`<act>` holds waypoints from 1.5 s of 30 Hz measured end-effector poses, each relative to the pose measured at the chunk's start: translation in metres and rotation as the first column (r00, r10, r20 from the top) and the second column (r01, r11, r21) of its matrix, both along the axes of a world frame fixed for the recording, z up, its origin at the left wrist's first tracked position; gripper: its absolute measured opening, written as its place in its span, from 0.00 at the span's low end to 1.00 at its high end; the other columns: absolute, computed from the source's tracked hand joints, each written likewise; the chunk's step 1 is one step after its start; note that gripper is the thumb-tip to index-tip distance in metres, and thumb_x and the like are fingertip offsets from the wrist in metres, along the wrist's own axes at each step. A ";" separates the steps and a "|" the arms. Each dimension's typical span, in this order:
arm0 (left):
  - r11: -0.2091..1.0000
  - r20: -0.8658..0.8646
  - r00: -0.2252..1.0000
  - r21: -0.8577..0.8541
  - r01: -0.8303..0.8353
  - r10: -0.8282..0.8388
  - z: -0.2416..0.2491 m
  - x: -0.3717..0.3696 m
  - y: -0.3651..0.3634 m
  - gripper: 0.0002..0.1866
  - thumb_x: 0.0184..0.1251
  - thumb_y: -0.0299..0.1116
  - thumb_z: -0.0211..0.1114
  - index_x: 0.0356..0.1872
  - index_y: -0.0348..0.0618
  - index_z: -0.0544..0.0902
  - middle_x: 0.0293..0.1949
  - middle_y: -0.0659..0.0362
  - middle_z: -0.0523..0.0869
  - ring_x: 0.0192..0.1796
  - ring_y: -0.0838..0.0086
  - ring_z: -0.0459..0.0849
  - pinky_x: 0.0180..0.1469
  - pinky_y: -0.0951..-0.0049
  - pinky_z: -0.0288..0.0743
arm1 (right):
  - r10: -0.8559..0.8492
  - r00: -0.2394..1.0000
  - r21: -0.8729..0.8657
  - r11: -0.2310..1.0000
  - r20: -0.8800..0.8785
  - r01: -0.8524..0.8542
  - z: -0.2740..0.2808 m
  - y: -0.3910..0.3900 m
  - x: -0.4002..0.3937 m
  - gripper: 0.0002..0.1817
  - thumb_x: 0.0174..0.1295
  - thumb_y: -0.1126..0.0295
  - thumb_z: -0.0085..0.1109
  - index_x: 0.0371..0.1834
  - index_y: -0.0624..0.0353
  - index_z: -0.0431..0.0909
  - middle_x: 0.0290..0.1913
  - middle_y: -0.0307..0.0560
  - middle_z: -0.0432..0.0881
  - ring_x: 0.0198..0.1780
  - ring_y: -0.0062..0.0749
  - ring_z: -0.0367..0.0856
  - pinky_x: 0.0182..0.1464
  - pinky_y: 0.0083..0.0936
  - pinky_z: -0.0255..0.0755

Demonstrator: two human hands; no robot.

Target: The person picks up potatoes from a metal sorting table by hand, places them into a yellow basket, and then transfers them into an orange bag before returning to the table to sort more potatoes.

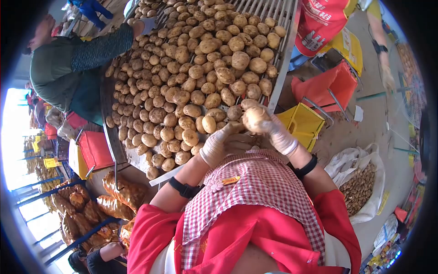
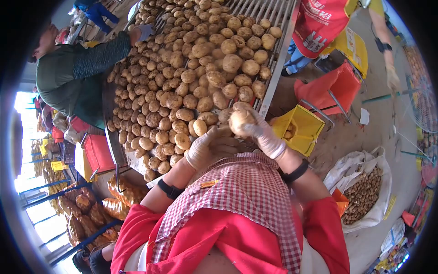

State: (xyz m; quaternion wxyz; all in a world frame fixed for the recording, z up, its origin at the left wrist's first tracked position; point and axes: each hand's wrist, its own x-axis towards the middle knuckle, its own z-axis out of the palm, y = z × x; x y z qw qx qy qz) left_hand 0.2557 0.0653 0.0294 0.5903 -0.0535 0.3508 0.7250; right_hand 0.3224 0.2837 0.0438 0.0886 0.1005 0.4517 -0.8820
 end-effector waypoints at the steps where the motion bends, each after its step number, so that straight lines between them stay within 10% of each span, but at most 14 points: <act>1: 1.000 -0.004 1.000 -0.004 -0.017 0.017 -0.005 0.000 -0.009 0.37 0.73 0.60 0.59 0.70 0.40 0.71 0.56 0.48 0.85 0.55 0.60 0.86 0.60 0.60 0.80 | 0.023 0.997 -0.009 1.000 0.077 -0.022 -0.004 0.003 -0.001 0.40 0.57 0.55 0.71 0.73 0.52 0.67 0.58 0.41 0.79 0.60 0.27 0.78 0.62 0.28 0.75; 6: 0.540 -0.877 0.477 -0.375 -0.753 0.055 -0.060 -0.022 -0.081 0.19 0.65 0.31 0.70 0.55 0.38 0.82 0.51 0.53 0.85 0.51 0.68 0.84 0.57 0.70 0.76 | -0.056 0.947 0.080 0.996 0.315 0.032 -0.024 0.007 0.001 0.37 0.62 0.51 0.68 0.72 0.49 0.64 0.56 0.41 0.80 0.52 0.33 0.83 0.53 0.38 0.81; 13: 0.475 -0.710 0.284 -0.663 -0.579 -0.644 -0.037 -0.021 -0.101 0.37 0.50 0.38 0.77 0.64 0.46 0.76 0.58 0.46 0.80 0.59 0.51 0.79 0.63 0.57 0.74 | -0.095 0.985 -0.058 0.993 0.143 0.104 -0.008 -0.009 -0.053 0.37 0.66 0.57 0.66 0.74 0.50 0.60 0.58 0.47 0.80 0.46 0.37 0.85 0.55 0.34 0.80; 15: 0.399 -0.634 0.302 -0.719 -0.568 -0.712 -0.037 -0.017 -0.096 0.36 0.52 0.34 0.75 0.65 0.43 0.74 0.59 0.47 0.80 0.59 0.53 0.81 0.60 0.55 0.76 | 0.019 0.998 0.570 0.820 0.058 -0.048 -0.012 -0.021 -0.068 0.42 0.61 0.60 0.71 0.75 0.56 0.60 0.63 0.55 0.75 0.53 0.42 0.84 0.55 0.35 0.79; 16: 0.397 -0.636 0.305 -0.717 -0.573 -0.709 -0.044 -0.018 -0.097 0.36 0.52 0.34 0.75 0.65 0.43 0.74 0.59 0.47 0.80 0.59 0.53 0.81 0.60 0.55 0.76 | 0.152 0.973 0.883 0.461 -0.175 0.087 -0.015 -0.031 -0.076 0.37 0.58 0.62 0.71 0.70 0.58 0.67 0.64 0.58 0.75 0.59 0.49 0.81 0.61 0.37 0.75; 18: 0.699 -0.536 0.695 -0.244 -0.672 0.480 -0.063 -0.019 -0.102 0.37 0.56 0.37 0.74 0.69 0.43 0.72 0.57 0.51 0.82 0.51 0.57 0.85 0.56 0.57 0.80 | 0.385 0.911 0.962 0.270 -0.144 0.038 -0.020 -0.051 -0.078 0.34 0.56 0.61 0.71 0.66 0.58 0.72 0.65 0.61 0.74 0.63 0.55 0.76 0.66 0.41 0.71; 21: 0.739 0.118 0.747 0.111 -0.665 0.655 -0.027 -0.015 -0.108 0.31 0.62 0.40 0.65 0.66 0.39 0.73 0.56 0.48 0.82 0.52 0.56 0.85 0.51 0.56 0.82 | 0.573 0.817 0.997 -0.011 -0.055 0.075 -0.040 -0.092 -0.080 0.34 0.56 0.59 0.71 0.66 0.55 0.72 0.63 0.62 0.75 0.61 0.55 0.77 0.64 0.43 0.73; 25: 0.684 0.379 0.716 0.244 -0.688 0.586 -0.006 -0.010 -0.106 0.30 0.68 0.46 0.60 0.67 0.42 0.73 0.56 0.46 0.82 0.50 0.55 0.86 0.50 0.59 0.82 | 0.626 0.697 0.928 -0.331 0.350 -0.169 -0.056 -0.114 -0.101 0.31 0.56 0.55 0.69 0.63 0.51 0.75 0.56 0.59 0.80 0.56 0.52 0.81 0.58 0.44 0.76; 27: 0.659 0.431 0.719 0.309 -0.686 0.546 -0.003 -0.011 -0.109 0.31 0.70 0.50 0.57 0.69 0.43 0.72 0.58 0.46 0.81 0.54 0.53 0.84 0.55 0.54 0.80 | 0.681 0.731 0.980 -0.171 0.044 0.101 -0.061 -0.106 -0.104 0.25 0.62 0.52 0.64 0.59 0.52 0.78 0.50 0.51 0.83 0.50 0.43 0.84 0.51 0.39 0.79; 28: 0.667 0.358 0.695 0.219 -0.712 0.624 0.002 -0.010 -0.109 0.32 0.71 0.52 0.56 0.70 0.44 0.72 0.59 0.46 0.80 0.57 0.53 0.82 0.59 0.51 0.78 | 0.475 0.879 0.873 0.406 0.052 -0.271 -0.059 -0.106 -0.107 0.23 0.65 0.50 0.60 0.57 0.53 0.79 0.48 0.48 0.84 0.45 0.39 0.84 0.47 0.35 0.80; 29: 0.668 0.280 0.672 0.126 -0.734 0.686 0.008 -0.008 -0.108 0.33 0.72 0.54 0.55 0.71 0.45 0.71 0.60 0.46 0.80 0.59 0.52 0.80 0.63 0.48 0.75 | 0.284 0.931 0.360 0.864 0.230 -0.353 -0.055 -0.102 -0.108 0.22 0.68 0.49 0.57 0.54 0.53 0.80 0.45 0.45 0.84 0.41 0.34 0.84 0.42 0.32 0.81; 30: 0.652 0.245 0.652 0.093 -0.752 0.717 0.014 -0.006 -0.106 0.37 0.73 0.57 0.53 0.75 0.44 0.66 0.65 0.47 0.76 0.65 0.51 0.76 0.70 0.44 0.67 | 0.295 0.832 -0.044 0.949 0.470 -0.312 -0.041 -0.094 -0.109 0.26 0.74 0.44 0.46 0.56 0.55 0.77 0.42 0.44 0.84 0.34 0.30 0.83 0.34 0.29 0.81; 38: 0.645 0.277 0.663 0.164 -0.746 0.696 0.009 -0.017 -0.098 0.42 0.73 0.61 0.46 0.78 0.41 0.59 0.74 0.47 0.65 0.76 0.52 0.64 0.75 0.42 0.59 | 0.335 0.786 -0.357 0.921 0.520 -0.157 -0.019 -0.090 -0.107 0.30 0.78 0.43 0.34 0.63 0.57 0.70 0.52 0.55 0.84 0.37 0.43 0.86 0.34 0.40 0.87; 45: 0.731 0.020 0.733 0.063 -0.679 0.680 -0.014 -0.032 -0.091 0.33 0.75 0.52 0.54 0.71 0.39 0.70 0.67 0.52 0.74 0.68 0.60 0.74 0.71 0.58 0.67 | 0.080 0.846 -0.014 0.996 0.528 -0.085 -0.019 -0.068 -0.089 0.19 0.69 0.57 0.63 0.56 0.56 0.77 0.47 0.39 0.80 0.49 0.28 0.82 0.44 0.32 0.84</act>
